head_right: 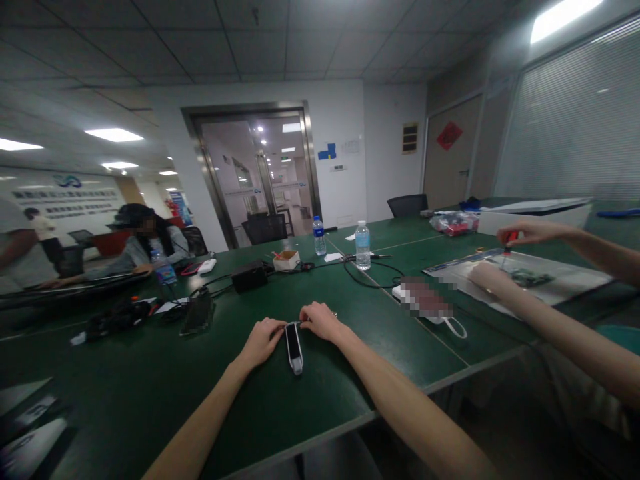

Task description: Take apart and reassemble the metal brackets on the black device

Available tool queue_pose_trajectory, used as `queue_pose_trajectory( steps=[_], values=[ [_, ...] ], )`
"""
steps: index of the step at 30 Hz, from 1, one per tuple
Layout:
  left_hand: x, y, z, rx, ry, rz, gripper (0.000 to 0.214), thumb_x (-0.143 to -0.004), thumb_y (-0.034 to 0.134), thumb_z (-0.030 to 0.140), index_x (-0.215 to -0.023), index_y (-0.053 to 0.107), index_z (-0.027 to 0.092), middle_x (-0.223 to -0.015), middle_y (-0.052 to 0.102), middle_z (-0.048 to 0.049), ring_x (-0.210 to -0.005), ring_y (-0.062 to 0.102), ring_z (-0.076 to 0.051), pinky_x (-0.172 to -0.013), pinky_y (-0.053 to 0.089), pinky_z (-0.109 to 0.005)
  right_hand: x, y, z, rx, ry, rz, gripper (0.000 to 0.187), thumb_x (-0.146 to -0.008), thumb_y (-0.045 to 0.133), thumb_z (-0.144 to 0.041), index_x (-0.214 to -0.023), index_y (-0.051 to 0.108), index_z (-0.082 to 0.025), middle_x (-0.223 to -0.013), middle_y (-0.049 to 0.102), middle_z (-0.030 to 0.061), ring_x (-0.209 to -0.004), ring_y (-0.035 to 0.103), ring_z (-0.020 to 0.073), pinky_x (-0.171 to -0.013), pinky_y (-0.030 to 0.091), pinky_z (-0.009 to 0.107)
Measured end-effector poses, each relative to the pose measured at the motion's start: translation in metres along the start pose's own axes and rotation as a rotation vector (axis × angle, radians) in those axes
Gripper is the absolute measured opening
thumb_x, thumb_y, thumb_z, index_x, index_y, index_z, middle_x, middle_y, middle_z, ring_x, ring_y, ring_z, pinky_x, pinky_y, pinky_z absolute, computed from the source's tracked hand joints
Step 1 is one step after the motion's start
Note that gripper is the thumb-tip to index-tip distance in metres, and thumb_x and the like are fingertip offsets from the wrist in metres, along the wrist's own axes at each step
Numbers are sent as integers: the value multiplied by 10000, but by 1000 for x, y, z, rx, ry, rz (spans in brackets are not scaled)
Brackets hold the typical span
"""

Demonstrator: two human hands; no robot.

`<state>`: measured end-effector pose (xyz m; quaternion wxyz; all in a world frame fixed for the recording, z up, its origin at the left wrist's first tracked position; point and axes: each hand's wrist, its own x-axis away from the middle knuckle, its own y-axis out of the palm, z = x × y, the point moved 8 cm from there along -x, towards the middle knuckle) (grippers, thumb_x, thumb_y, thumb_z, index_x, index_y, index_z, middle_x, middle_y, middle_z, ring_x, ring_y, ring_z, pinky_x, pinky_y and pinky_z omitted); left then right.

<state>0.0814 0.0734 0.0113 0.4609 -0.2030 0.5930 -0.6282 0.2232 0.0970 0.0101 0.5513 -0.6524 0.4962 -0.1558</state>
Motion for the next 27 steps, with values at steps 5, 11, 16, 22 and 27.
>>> queue_pose_trajectory(
  steps=[5,11,16,22,27],
  values=[
    [0,0,0,8,-17,-14,287,-943,412,242,-1102,647,206,-1059,677,-55,-966,568,-199,-829,423,-345,-1,-2,-3,-3,-15,-1,115,-830,665,-253,-923,685,-188,-898,686,37,-868,597,167,-762,407,262],
    [1,0,0,7,-13,-8,283,-941,414,241,-1093,650,204,-1043,678,-54,-947,567,-199,-824,422,-350,-2,2,1,-8,-20,-1,131,-831,662,-281,-928,686,-196,-871,694,29,-808,618,156,-722,420,245],
    [0,2,-2,6,-14,-15,292,-943,409,257,-1102,649,208,-1057,676,-58,-953,566,-201,-827,423,-349,0,1,0,-24,-42,-4,149,-800,652,-251,-930,694,-193,-844,701,25,-786,630,153,-722,437,238],
    [0,1,-1,11,-17,-10,288,-939,416,251,-1102,649,207,-1053,676,-58,-958,567,-204,-829,422,-348,1,0,-1,-24,-46,-13,254,-769,550,-124,-961,703,-191,-887,718,32,-803,646,149,-743,451,226],
    [1,-1,2,2,-19,-15,289,-934,413,235,-1100,649,213,-1053,678,-58,-965,570,-202,-837,423,-347,0,2,1,-38,-29,-34,268,-784,524,-115,-966,706,-191,-907,724,33,-816,659,149,-752,456,217]
  ],
)
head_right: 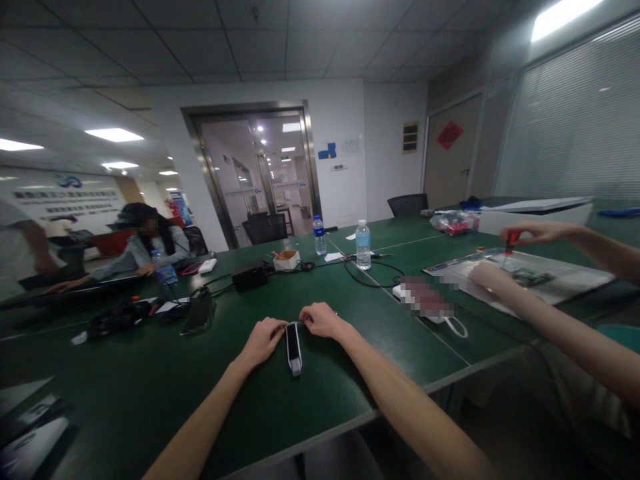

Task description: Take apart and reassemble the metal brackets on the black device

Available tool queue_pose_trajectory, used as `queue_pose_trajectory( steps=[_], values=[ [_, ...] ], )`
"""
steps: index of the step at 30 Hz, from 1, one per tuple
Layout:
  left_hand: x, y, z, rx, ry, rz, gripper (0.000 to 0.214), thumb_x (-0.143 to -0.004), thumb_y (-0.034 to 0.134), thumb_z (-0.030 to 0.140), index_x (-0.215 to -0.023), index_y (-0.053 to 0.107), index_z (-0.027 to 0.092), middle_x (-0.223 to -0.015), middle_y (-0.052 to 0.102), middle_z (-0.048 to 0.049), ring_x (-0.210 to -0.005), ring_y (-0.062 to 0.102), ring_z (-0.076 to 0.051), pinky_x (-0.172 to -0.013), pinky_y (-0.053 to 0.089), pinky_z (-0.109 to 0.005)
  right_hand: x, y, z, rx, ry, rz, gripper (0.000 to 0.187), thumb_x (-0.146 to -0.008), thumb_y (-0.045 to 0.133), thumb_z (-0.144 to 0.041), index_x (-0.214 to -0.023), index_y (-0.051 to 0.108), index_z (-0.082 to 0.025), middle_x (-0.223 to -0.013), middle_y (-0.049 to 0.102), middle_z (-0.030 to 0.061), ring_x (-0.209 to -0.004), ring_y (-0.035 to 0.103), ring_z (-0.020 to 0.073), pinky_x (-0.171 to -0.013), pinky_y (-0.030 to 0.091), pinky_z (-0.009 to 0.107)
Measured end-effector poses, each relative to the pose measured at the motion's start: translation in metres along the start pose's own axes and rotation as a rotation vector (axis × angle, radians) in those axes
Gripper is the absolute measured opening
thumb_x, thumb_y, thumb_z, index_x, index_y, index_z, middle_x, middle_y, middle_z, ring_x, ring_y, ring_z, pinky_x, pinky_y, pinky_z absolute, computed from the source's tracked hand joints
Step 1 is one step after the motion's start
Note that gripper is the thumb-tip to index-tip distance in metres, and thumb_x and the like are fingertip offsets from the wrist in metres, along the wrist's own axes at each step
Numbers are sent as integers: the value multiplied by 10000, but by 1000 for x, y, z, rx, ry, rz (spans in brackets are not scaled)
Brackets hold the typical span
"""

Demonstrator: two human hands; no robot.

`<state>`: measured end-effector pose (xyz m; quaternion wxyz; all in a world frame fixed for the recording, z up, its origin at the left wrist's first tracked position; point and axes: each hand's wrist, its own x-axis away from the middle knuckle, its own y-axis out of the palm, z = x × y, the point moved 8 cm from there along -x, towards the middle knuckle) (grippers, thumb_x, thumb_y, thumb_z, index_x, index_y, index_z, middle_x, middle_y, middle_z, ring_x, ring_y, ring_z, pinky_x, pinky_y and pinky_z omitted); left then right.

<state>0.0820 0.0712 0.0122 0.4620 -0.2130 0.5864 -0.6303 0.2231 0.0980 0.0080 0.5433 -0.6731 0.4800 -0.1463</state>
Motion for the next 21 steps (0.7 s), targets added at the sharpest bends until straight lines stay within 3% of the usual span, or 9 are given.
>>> queue_pose_trajectory(
  steps=[21],
  values=[
    [-1,3,-5,27,8,12,269,-945,429,253,-1101,646,219,-1045,671,-42,-965,574,-195,-828,422,-339,-1,1,8,-176,40,-8,128,-818,632,-184,-932,689,-176,-865,703,25,-795,640,141,-736,458,235]
  ],
)
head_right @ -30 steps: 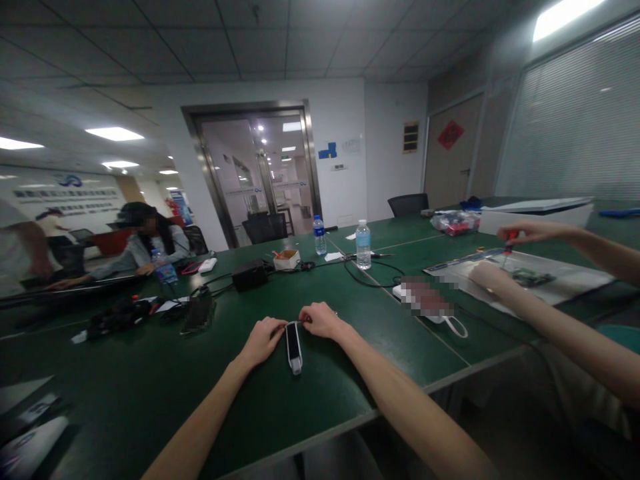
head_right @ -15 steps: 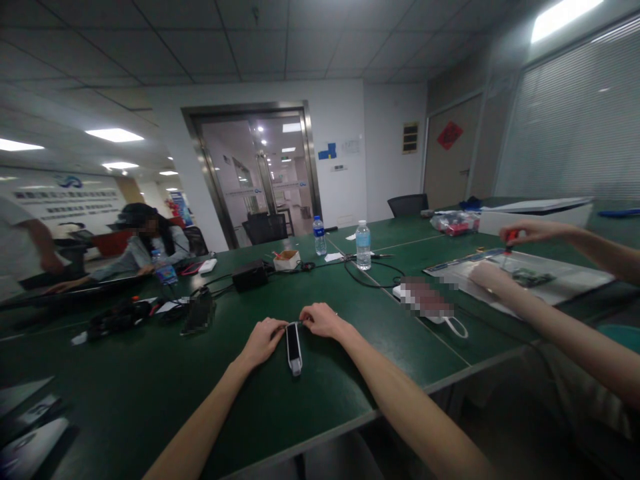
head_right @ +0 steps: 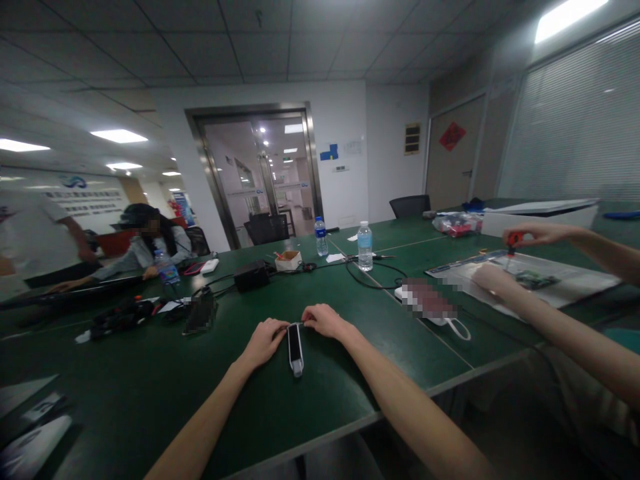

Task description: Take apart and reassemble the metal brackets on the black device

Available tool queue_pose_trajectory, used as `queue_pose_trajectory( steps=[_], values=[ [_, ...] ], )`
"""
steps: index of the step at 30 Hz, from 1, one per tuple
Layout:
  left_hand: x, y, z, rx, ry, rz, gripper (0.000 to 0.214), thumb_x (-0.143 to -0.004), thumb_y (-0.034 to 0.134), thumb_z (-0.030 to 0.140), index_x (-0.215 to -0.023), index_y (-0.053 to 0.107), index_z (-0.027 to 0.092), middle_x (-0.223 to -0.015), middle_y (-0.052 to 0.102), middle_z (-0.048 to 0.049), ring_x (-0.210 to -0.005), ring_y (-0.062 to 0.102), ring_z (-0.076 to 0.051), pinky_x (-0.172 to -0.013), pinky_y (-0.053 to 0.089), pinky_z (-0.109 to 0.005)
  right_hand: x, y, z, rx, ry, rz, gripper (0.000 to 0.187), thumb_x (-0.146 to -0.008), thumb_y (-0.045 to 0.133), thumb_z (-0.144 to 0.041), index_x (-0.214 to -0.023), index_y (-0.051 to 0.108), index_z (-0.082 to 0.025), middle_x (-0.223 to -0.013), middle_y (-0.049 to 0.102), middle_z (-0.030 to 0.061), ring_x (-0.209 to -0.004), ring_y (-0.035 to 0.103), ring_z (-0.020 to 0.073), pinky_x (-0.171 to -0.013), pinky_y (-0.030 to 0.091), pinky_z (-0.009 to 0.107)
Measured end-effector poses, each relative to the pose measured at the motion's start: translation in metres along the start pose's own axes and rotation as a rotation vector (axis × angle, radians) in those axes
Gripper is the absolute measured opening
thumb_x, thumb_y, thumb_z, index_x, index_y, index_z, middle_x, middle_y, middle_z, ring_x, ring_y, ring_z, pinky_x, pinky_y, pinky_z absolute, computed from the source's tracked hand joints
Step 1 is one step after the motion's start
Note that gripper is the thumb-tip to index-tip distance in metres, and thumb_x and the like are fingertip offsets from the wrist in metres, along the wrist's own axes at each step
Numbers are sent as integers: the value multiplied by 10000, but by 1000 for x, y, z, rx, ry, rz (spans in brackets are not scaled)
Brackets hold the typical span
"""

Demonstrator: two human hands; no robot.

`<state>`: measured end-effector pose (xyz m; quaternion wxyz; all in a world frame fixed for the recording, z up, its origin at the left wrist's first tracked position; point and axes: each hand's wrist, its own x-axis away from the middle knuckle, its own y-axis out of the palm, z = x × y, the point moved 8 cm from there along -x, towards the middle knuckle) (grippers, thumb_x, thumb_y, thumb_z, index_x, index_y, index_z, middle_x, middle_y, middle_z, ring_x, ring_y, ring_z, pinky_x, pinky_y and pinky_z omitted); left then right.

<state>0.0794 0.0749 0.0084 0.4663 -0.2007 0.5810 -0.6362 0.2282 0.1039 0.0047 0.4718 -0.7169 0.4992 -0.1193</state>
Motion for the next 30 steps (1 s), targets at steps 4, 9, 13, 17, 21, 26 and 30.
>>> queue_pose_trajectory(
  steps=[4,9,13,17,21,26,30],
  values=[
    [0,1,-2,4,3,4,263,-944,434,250,-1095,646,215,-1036,672,-40,-951,574,-189,-823,421,-333,1,-2,0,15,9,1,122,-808,651,-212,-921,687,-180,-854,697,24,-784,634,147,-717,454,240],
    [0,1,0,-14,-3,-1,261,-943,430,245,-1080,651,216,-1021,677,-39,-938,572,-189,-810,421,-327,2,-5,-2,20,3,9,118,-807,648,-226,-910,689,-187,-844,693,29,-776,630,148,-711,450,241],
    [0,0,2,-8,-11,-6,259,-943,431,242,-1076,652,216,-1030,679,-39,-944,575,-193,-812,422,-333,2,-4,-2,-39,-11,25,111,-807,640,-225,-900,692,-194,-848,697,18,-780,635,143,-718,453,239],
    [0,0,1,-6,-13,-10,262,-941,433,241,-1085,649,212,-1037,677,-40,-953,573,-194,-817,422,-334,2,-3,0,-51,-3,38,114,-798,645,-227,-894,699,-195,-850,704,16,-789,642,147,-726,457,244],
    [0,1,-1,3,-11,-11,273,-945,422,246,-1101,644,216,-1056,671,-40,-965,568,-192,-822,421,-332,2,-3,-1,-62,-10,34,131,-799,644,-230,-912,701,-199,-866,714,17,-804,655,151,-750,467,249],
    [0,2,-2,-1,-13,-7,277,-950,416,261,-1100,644,214,-1051,668,-44,-957,567,-195,-814,422,-332,1,0,-1,-48,-3,28,129,-818,629,-238,-910,712,-200,-879,722,25,-814,662,156,-759,473,249],
    [0,1,-2,-2,-19,-14,283,-946,414,260,-1106,642,211,-1044,669,-46,-947,568,-194,-814,430,-333,0,3,2,-37,0,29,141,-833,616,-252,-922,716,-209,-883,725,22,-814,664,156,-760,472,246]
  ],
)
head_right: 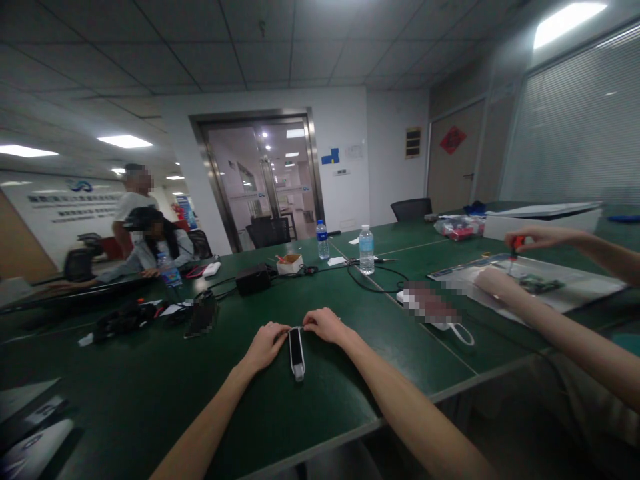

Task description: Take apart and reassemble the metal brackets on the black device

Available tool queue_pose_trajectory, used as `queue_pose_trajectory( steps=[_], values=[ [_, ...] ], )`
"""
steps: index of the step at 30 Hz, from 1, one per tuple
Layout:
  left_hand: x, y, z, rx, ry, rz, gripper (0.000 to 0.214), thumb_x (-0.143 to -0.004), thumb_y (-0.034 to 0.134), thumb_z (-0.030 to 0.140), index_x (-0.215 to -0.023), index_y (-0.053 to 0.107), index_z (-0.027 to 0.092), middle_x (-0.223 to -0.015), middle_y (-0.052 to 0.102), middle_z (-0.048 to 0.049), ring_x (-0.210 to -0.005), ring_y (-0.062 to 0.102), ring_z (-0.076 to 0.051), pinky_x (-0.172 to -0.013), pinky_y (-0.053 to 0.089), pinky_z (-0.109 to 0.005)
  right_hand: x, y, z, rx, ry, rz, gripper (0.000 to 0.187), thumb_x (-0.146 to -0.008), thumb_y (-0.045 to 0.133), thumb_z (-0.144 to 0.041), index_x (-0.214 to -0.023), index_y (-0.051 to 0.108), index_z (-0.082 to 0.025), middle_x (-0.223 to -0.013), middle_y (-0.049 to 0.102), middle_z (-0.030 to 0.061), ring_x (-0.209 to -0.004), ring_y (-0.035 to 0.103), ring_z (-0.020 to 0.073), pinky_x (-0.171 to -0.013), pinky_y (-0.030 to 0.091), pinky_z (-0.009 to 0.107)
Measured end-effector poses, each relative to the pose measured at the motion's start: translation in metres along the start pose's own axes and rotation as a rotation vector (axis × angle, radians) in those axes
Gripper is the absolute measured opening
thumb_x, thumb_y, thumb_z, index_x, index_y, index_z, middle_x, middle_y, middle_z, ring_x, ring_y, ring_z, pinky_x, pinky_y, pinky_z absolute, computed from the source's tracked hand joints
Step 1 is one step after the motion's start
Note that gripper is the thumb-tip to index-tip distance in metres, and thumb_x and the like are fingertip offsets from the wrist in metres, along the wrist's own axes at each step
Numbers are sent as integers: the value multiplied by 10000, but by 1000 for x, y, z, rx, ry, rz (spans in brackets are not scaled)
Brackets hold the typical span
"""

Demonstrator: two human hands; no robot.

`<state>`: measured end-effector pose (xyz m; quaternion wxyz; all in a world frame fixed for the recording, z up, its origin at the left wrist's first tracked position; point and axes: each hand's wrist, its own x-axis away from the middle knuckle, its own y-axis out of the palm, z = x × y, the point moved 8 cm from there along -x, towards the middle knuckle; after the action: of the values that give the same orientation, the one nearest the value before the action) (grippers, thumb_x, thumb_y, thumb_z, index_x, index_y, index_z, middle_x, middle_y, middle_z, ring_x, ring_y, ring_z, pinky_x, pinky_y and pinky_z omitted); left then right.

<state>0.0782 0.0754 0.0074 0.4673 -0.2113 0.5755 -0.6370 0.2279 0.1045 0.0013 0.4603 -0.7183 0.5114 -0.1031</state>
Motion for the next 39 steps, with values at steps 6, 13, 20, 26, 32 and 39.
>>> queue_pose_trajectory(
  steps=[6,13,20,26,32,39],
  values=[
    [0,2,-2,-6,1,5,288,-943,404,254,-1109,636,215,-1050,670,-47,-952,565,-196,-822,432,-341,-1,2,2,15,-6,0,160,-854,586,-259,-937,717,-221,-894,728,21,-820,665,160,-761,470,247],
    [-2,6,-8,8,10,13,292,-947,399,261,-1106,641,222,-1057,673,-43,-950,562,-195,-817,427,-342,0,2,1,3,-17,16,156,-848,588,-254,-927,720,-227,-893,725,18,-820,661,156,-773,467,248],
    [-1,5,-7,7,5,8,300,-951,392,266,-1107,644,224,-1058,672,-44,-948,560,-193,-814,423,-336,1,0,-2,37,-7,20,146,-830,615,-237,-933,717,-224,-904,715,20,-839,645,157,-774,457,253],
    [0,2,-4,25,-6,-3,302,-945,397,266,-1107,647,221,-1047,675,-44,-943,562,-196,-815,431,-338,1,1,-5,106,-13,31,150,-833,620,-241,-951,713,-233,-900,699,21,-846,624,164,-768,441,265],
    [0,-1,0,3,-13,-12,298,-948,396,268,-1100,649,220,-1053,676,-45,-941,564,-197,-821,433,-342,0,1,-4,74,-19,26,154,-824,620,-244,-947,710,-220,-905,704,20,-828,633,152,-759,452,253],
    [-1,3,-4,0,7,9,287,-947,406,243,-1095,651,221,-1054,676,-45,-960,562,-195,-820,417,-333,0,-1,-4,62,-9,9,268,-778,556,-97,-968,710,-206,-913,717,19,-825,651,141,-758,478,226]
  ],
)
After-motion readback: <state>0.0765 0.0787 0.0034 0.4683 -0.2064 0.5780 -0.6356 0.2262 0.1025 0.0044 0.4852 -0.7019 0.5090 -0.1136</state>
